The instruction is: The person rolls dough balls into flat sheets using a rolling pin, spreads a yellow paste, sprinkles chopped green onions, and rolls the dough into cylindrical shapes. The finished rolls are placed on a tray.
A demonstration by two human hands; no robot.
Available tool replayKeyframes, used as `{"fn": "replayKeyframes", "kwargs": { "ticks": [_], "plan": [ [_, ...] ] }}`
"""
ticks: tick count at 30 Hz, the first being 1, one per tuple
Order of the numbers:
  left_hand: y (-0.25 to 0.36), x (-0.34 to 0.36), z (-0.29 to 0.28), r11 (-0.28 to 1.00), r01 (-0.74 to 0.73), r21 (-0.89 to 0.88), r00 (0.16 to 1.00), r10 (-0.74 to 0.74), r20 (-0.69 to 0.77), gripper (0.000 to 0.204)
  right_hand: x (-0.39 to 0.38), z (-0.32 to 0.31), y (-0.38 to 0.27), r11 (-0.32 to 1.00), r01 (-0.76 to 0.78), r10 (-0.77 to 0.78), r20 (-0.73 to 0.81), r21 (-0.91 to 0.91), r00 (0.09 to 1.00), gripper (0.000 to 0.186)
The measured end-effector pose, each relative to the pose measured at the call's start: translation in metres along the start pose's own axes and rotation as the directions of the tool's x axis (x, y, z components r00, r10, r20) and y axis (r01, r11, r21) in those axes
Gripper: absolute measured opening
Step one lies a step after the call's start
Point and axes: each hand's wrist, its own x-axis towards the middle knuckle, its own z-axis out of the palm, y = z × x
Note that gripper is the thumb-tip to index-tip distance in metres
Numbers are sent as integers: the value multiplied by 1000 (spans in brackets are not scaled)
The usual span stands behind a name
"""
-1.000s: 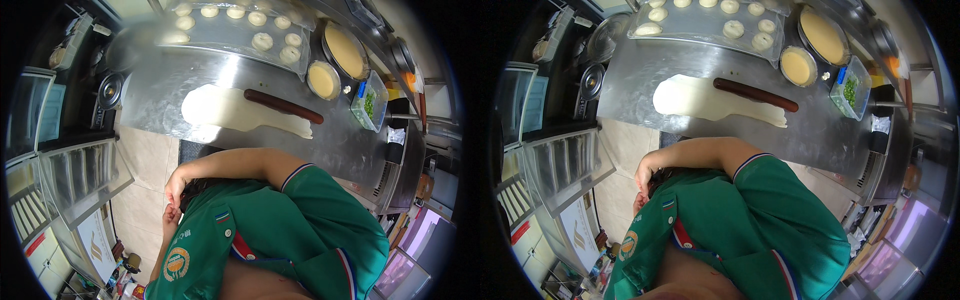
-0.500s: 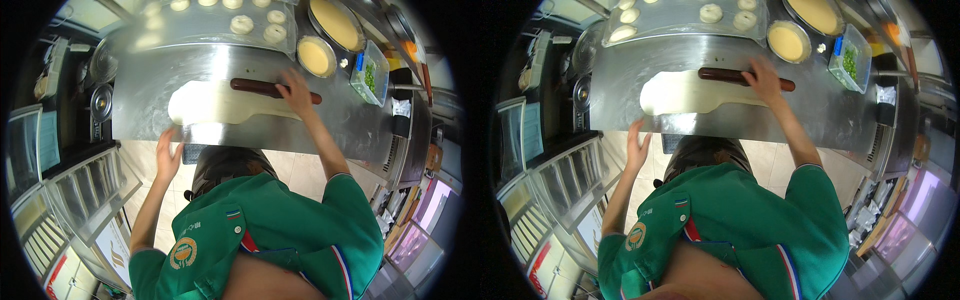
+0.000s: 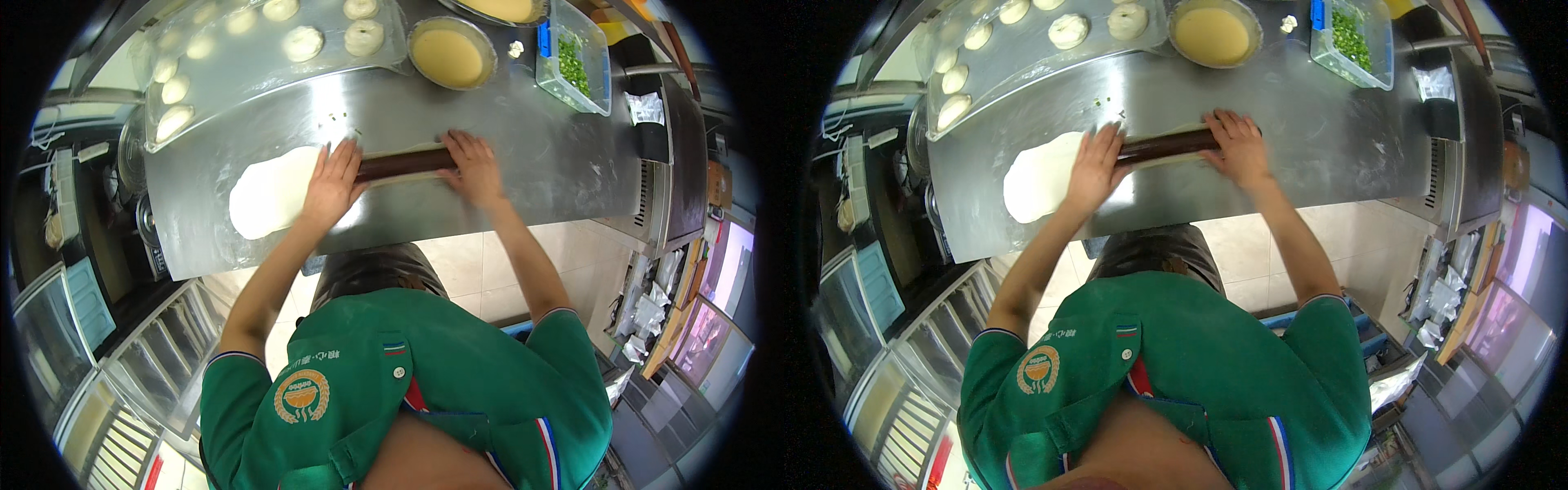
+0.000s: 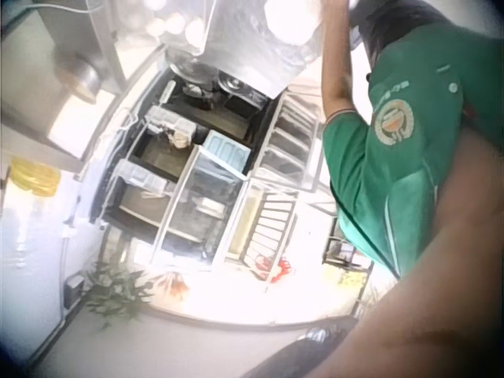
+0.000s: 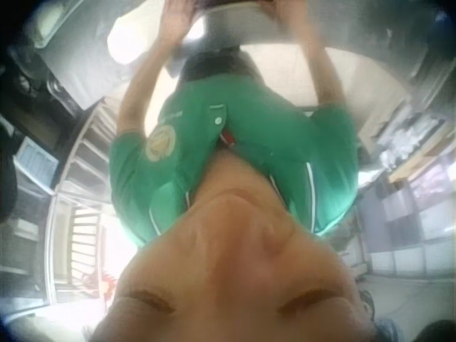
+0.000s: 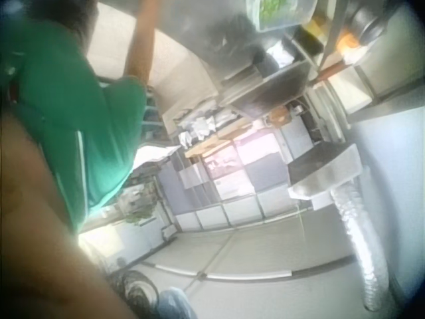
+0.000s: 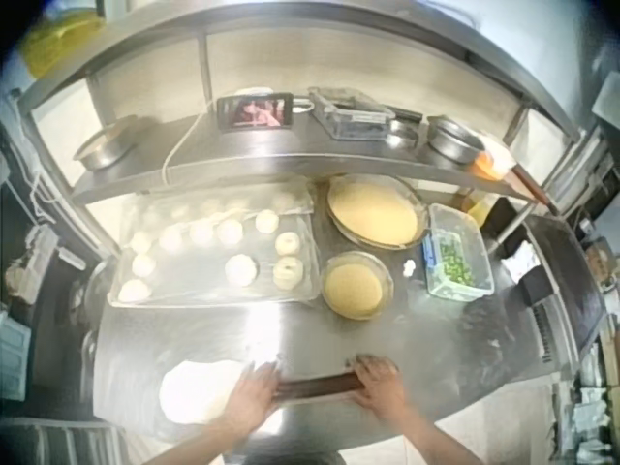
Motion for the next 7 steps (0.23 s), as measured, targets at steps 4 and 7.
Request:
{"fn": "replayKeyframes", "kwargs": {
  "ticks": [4,7],
  "plan": [
    [-7,25,24,985,171,14,984,-170,-43,66,14,14,0,993,-116,116,39,0,992,76],
    [-8,19,31,978,208,-24,978,-208,31,72,35,15,18,994,-103,105,59,-31,993,79]
  ]
}}
